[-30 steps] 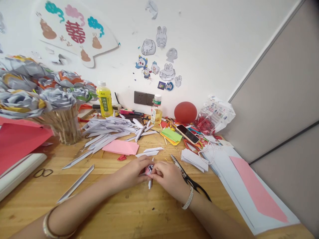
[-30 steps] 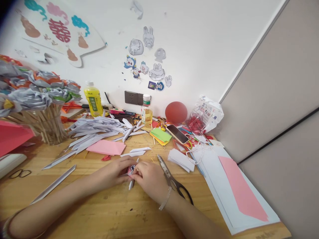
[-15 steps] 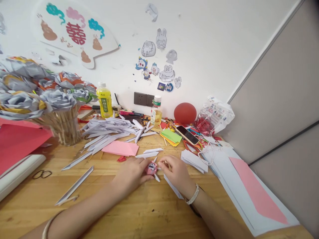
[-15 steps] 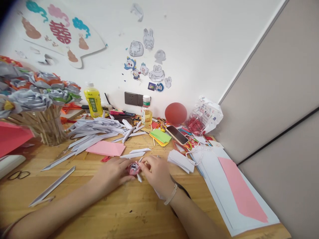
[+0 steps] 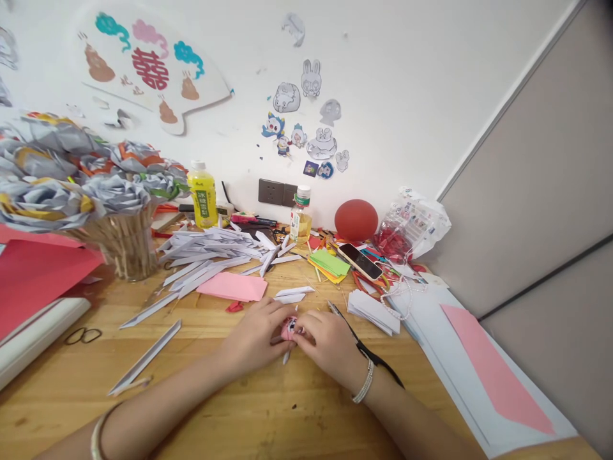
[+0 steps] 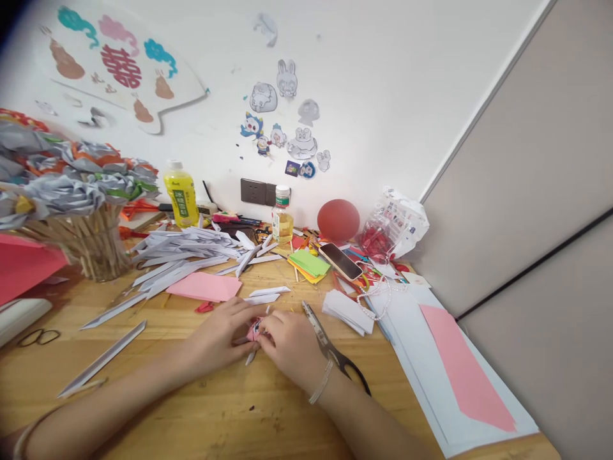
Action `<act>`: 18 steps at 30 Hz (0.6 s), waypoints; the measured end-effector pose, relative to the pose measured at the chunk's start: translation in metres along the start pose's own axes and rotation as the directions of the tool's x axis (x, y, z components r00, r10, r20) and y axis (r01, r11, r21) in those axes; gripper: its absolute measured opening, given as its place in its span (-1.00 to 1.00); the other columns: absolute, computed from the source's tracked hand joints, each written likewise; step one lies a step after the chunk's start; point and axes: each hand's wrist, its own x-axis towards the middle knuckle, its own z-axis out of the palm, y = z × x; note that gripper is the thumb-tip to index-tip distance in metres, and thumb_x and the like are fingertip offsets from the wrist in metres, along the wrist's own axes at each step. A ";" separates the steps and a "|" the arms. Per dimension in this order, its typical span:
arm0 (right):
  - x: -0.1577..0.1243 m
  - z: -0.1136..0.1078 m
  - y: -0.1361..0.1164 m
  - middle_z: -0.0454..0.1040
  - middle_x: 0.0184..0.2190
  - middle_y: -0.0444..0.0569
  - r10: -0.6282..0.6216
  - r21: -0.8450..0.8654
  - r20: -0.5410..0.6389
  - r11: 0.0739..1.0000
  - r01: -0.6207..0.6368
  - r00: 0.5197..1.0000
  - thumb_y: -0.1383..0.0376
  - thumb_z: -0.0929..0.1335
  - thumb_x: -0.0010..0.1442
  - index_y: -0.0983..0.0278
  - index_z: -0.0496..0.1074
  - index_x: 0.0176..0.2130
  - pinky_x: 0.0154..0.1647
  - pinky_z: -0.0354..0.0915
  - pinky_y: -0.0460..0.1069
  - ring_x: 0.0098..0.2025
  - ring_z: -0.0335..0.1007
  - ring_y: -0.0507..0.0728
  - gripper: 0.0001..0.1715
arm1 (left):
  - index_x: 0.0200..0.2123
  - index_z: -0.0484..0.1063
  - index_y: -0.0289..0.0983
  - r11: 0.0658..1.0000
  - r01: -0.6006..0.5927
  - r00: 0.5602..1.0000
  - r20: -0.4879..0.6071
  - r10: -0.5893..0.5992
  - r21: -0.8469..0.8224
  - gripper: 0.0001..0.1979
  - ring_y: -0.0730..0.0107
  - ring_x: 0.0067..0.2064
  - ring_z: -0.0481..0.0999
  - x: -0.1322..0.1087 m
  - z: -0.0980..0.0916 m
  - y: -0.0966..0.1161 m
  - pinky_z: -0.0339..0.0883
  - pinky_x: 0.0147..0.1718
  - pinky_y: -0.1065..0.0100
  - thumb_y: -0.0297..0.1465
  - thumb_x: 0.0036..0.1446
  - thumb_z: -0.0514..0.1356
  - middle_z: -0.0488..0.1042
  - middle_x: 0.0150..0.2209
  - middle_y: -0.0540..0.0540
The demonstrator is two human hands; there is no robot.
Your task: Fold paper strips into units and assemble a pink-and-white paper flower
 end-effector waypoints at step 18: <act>-0.004 -0.004 -0.008 0.41 -0.41 -0.06 -0.054 -0.218 0.030 0.974 0.059 0.998 0.36 0.26 0.16 0.28 0.31 -0.41 -0.38 0.05 -0.04 -0.35 0.28 0.10 -0.91 | -0.17 0.36 -0.24 0.992 0.042 0.999 0.025 -0.045 0.122 -0.73 0.16 -0.16 0.39 -0.002 -0.003 0.011 0.25 -0.19 0.21 -0.35 0.00 0.20 0.46 -0.22 -0.13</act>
